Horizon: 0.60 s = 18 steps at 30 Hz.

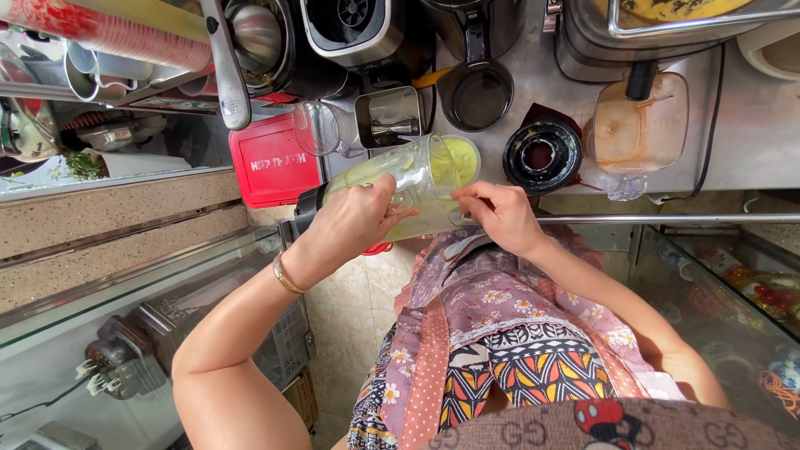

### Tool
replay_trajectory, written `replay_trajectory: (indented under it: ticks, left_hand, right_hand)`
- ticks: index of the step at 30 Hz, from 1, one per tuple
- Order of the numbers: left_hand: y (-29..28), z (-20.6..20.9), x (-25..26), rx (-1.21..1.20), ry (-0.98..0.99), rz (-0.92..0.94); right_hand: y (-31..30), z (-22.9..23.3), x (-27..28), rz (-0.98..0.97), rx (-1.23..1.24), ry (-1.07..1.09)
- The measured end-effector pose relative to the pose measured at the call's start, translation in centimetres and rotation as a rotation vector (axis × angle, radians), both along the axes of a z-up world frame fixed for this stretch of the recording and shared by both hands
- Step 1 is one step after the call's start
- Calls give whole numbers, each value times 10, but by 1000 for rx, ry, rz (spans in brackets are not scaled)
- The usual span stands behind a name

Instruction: The recorder prepares a blended fruit juice, mixing ingredients, using a blender, and sealing the drink in a cup.

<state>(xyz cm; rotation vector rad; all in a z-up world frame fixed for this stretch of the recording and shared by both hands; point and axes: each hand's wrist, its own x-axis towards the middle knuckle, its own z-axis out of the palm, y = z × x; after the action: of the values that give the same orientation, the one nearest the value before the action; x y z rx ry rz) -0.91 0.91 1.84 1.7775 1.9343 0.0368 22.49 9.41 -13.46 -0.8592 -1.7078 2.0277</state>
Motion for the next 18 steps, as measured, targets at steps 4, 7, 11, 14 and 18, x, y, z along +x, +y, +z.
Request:
replay_trajectory:
  ticks: [4,7,11,14,18]
  left_hand:
    - [1,2,-2,-11,-10,16]
    - [-2,0,-5,-27,4,46]
    - [-6,-4,-10,-7,-7,58]
    - [-7,-6,-8,3,-12,37]
    - [-11,-4,-5,-2,3,30]
  right_hand:
    - [-5,-42,16,-137,-1,-58]
    - [-7,-61,50,-276,-118,-48]
    - [-6,-51,81,-408,-176,-18]
    - [-11,-41,71,-332,-149,2]
    - [-17,-28,43,-200,-67,-33]
